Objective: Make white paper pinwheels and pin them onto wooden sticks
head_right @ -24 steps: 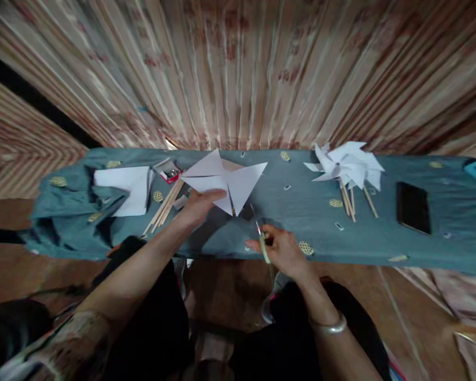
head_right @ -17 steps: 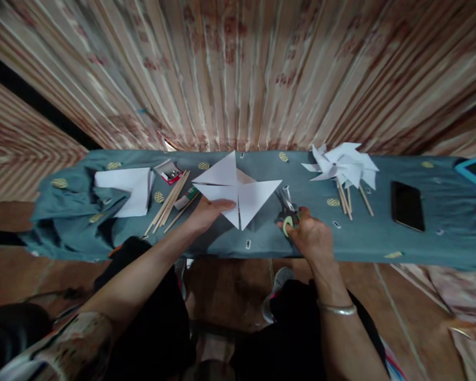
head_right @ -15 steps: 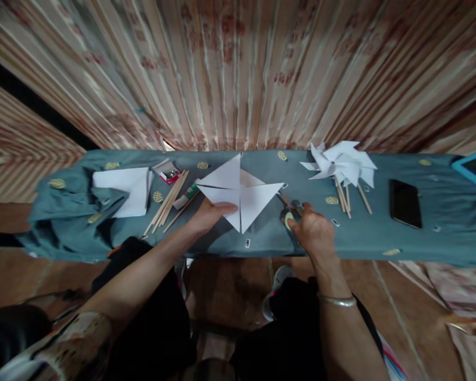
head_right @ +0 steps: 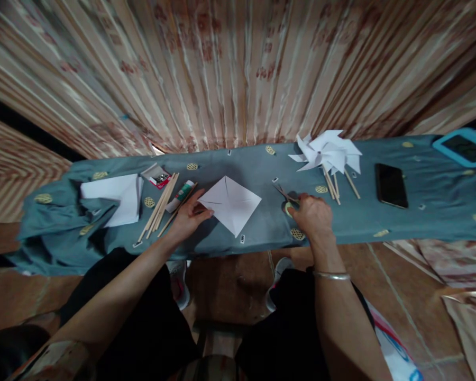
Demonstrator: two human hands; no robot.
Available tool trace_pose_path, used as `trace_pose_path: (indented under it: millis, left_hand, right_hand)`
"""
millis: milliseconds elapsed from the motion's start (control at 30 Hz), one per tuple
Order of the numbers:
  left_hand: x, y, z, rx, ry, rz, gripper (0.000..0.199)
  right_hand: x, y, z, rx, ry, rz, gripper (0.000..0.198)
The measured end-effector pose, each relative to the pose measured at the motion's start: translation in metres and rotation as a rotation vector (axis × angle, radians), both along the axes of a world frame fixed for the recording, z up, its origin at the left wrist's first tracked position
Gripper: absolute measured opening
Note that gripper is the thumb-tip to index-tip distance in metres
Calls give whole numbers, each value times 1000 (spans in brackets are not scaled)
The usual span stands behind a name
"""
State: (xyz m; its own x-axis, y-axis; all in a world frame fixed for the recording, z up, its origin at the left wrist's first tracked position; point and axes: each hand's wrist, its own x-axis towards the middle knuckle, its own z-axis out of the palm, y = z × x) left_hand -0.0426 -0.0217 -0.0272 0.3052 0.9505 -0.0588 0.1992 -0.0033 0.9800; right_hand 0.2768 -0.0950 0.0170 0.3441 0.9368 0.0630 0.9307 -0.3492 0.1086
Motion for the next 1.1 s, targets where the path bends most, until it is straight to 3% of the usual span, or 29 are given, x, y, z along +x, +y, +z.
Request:
trace_pose_path:
  millis: [133,200,267,367,500,833,1100]
  left_hand:
    - [-14,7,6,473,330,118,72]
    - [-13,4,10,682,469,14,61]
    - [-5,-5,11,781,565,-169,45]
    - [10,-19,8,770,683,-403,41]
    - [22,-28,3,701,786,-506,49]
    - [24,-32,0,668,772,-497,51]
    - [22,-34,-5,680,645,-435,55]
  right_hand:
    - [-5,4,5,-28,67,-51,41]
    - [-7,6,6,-36,89,-62,42]
    - [-8,8,7,-47,106,-58,41]
    - [-8,10,7,-92,120,-49,39]
    - [-9,11,4,-104,76,-35,38]
    - [-16,16,-2,28,41,16,33]
    - [-64,39,-11,125,198,207,28]
